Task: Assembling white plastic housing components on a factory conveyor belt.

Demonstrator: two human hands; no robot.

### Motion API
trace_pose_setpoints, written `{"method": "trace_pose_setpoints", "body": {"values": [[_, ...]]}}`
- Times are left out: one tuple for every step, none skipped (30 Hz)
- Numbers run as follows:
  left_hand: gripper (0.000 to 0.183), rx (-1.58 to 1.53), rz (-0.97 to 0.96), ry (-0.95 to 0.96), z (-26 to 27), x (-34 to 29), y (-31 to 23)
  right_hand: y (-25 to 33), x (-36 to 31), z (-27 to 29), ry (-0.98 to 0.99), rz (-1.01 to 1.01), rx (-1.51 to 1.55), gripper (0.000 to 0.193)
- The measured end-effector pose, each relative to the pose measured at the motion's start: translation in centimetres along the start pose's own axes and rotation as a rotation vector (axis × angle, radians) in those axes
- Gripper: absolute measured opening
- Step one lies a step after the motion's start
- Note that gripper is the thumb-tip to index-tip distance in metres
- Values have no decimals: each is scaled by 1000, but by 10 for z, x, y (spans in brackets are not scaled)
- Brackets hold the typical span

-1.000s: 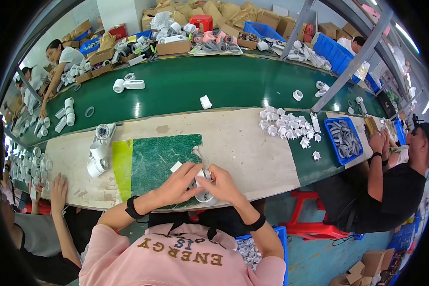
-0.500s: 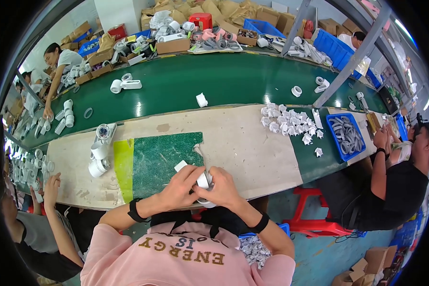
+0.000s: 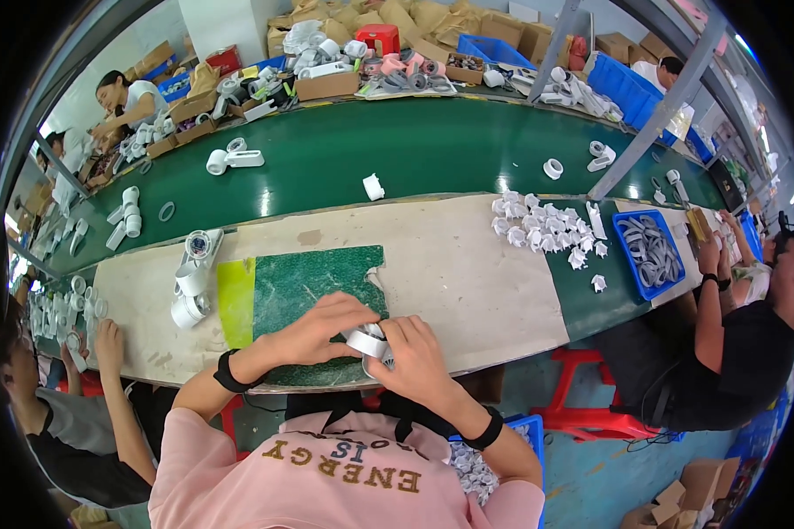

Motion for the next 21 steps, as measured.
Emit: {"method": "trace_pose_setpoints", "body": {"values": [[64, -18, -40, 80, -6, 0, -1, 2, 0, 0, 0, 10, -16, 37], [55, -40, -23, 57, -5, 1, 0, 4, 1, 0, -1, 20, -33, 38], [55, -40, -23, 56, -5, 1, -1, 6, 1, 2, -1, 20, -33, 38], [53, -32, -21, 70, -7, 1, -2, 9, 2, 2, 29, 23, -74, 39], [50, -24, -20, 84, -9, 1, -3, 10, 2, 1, 59, 26, -114, 41], [50, -24, -22, 86, -11, 1, -4, 10, 2, 1, 57, 24, -116, 41], [48, -15, -37, 63, -11, 1, -7, 11, 1, 0, 59, 40, -140, 42], [46, -6, -51, 39, -10, 0, -9, 13, 1, 0, 61, 57, -163, 43], [46, -5, -51, 39, -10, -1, -8, 12, 1, -1, 61, 58, -163, 43], [47, -4, -61, 41, -11, -2, -7, 14, 1, -1, 48, 80, -162, 43], [48, -2, -71, 43, -11, -3, -6, 16, 1, 0, 35, 104, -161, 43], [48, 1, -66, 40, -12, -4, -4, 15, 1, -3, 36, 108, -156, 43], [47, -3, -76, 38, -12, -5, -5, 13, 0, -7, 59, 122, -142, 43], [46, -6, -87, 35, -11, -5, -5, 13, -1, -11, 82, 138, -128, 43], [46, 7, -75, 26, -10, -6, -3, 14, -1, -12, 81, 154, -116, 43], [44, -11, -83, 45, -10, -4, -2, 9, -1, -11, 64, 113, -84, 43], [43, -26, -92, 63, -9, -1, -2, 6, 0, -10, 48, 72, -53, 43], [39, -42, -37, 95, -9, 4, 2, 9, 2, -10, 45, 91, -45, 43], [39, -25, -30, 83, 1, 5, 6, 6, 5, -5, 23, 26, -31, 41], [38, 23, -23, 61, 12, 8, 12, 1, 7, -2, 0, -40, -18, 40], [37, 67, -25, 42, 23, 14, 20, -4, 4, -2, -7, -26, -20, 40]]}}
Point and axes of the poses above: each hand's wrist, its own x-axis towards the middle knuckle, its own z-axis out of the back of the hand, y = z × x, the point moved 9 cm from there along x, towards the middle knuckle, and after that the axes turned 10 degrees about -x, right-handed, at the moved point
